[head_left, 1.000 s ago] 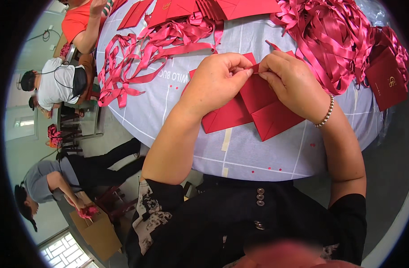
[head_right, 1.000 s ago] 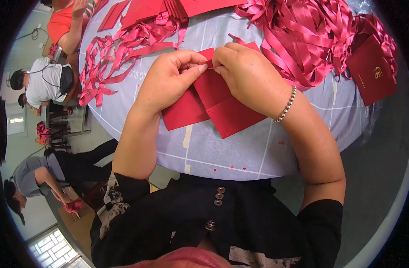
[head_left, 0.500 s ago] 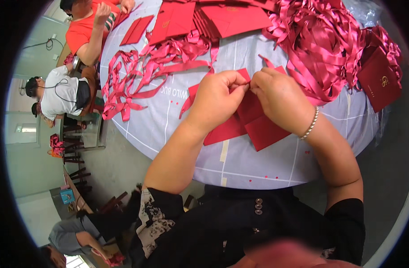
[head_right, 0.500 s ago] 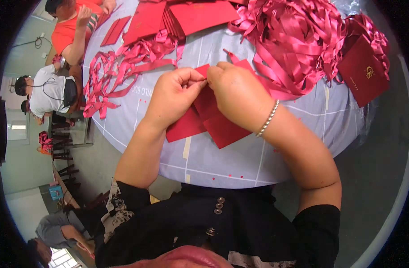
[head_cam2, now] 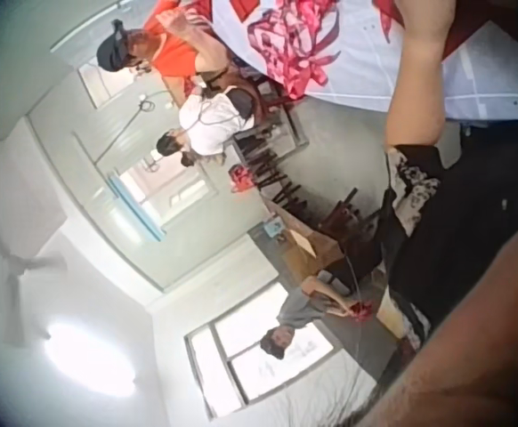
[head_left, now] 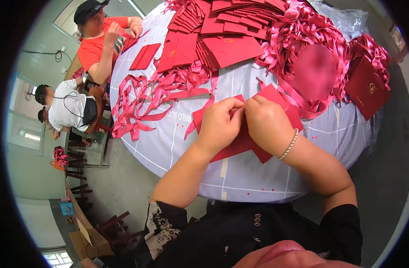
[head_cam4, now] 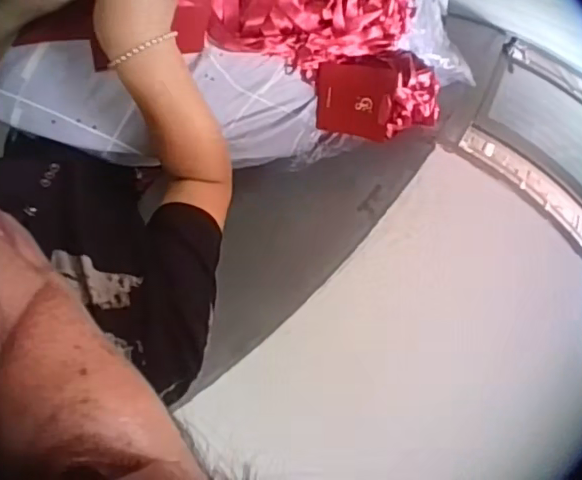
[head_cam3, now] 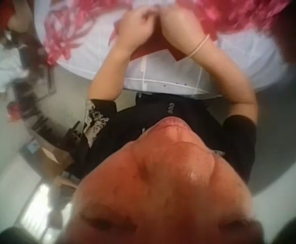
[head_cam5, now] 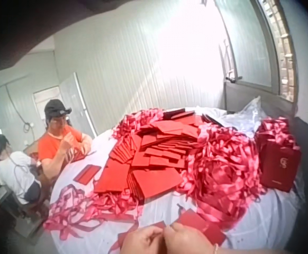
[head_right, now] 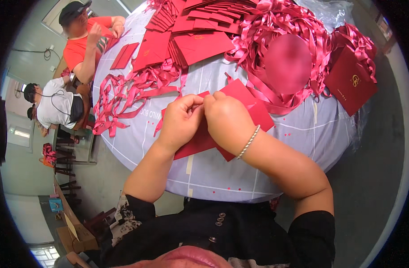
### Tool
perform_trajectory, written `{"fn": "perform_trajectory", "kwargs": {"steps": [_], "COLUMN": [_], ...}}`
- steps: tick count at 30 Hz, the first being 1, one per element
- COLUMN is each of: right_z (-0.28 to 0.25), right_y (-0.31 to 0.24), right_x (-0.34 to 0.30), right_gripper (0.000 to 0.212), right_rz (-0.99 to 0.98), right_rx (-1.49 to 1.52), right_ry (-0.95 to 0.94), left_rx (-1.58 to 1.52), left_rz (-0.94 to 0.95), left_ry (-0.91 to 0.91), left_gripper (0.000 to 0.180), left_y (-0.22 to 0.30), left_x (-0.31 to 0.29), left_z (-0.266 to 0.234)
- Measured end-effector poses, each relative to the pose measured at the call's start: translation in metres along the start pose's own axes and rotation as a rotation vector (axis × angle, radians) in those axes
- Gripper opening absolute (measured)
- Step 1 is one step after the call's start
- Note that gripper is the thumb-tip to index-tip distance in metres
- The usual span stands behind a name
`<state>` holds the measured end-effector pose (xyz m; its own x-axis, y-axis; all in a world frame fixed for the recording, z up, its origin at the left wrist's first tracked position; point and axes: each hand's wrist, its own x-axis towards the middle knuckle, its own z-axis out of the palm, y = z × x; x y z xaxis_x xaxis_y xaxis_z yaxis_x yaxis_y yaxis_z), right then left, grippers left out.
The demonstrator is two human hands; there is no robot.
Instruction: The person assembles gift bags by threading ribbon handles through slits in paper bags, folding the bag flaps, and stacking the completed bags on the table by hand.
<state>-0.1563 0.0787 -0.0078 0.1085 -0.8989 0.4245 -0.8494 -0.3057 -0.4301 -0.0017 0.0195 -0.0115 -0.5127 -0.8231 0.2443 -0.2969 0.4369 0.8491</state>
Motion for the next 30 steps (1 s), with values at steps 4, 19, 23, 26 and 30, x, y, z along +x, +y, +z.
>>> {"fn": "perform_trajectory", "kwargs": {"steps": [4,19,23,26,30], "right_z": [-0.034,-0.056,-0.072,-0.069,-0.069], "right_y": [0.006,0.029,0.047,0.047,0.053], "right_x": [0.01,0.018,0.022,0.019,0.026], "right_gripper": [0.015,0.021,0.012,0.01,0.014], "right_rz": [0.159,-0.11,0.077,0.149,0.211], "right_rx": [0.348,0.42,0.559,0.678,0.761], "right_ry": [-0.208,-0.159,-0.476,-0.478,-0.586], "left_rx": [-0.099,0.211,0.298,0.357,0.483], "left_rz": [-0.072,0.555,0.63,0.732,0.771], "left_ry": [-0.039,-0.039,0.058,-0.005,-0.095], "left_gripper": [0.011,0.029,0.032,0.031,0.034], "left_y": [-0.005,0.008,0.022,0.023,0.024], "left_x": [-0.002,0.006,-0.004,-0.004,-0.007], "left_z": [-0.007,-0.01,0.002,0.005,0.005]}}
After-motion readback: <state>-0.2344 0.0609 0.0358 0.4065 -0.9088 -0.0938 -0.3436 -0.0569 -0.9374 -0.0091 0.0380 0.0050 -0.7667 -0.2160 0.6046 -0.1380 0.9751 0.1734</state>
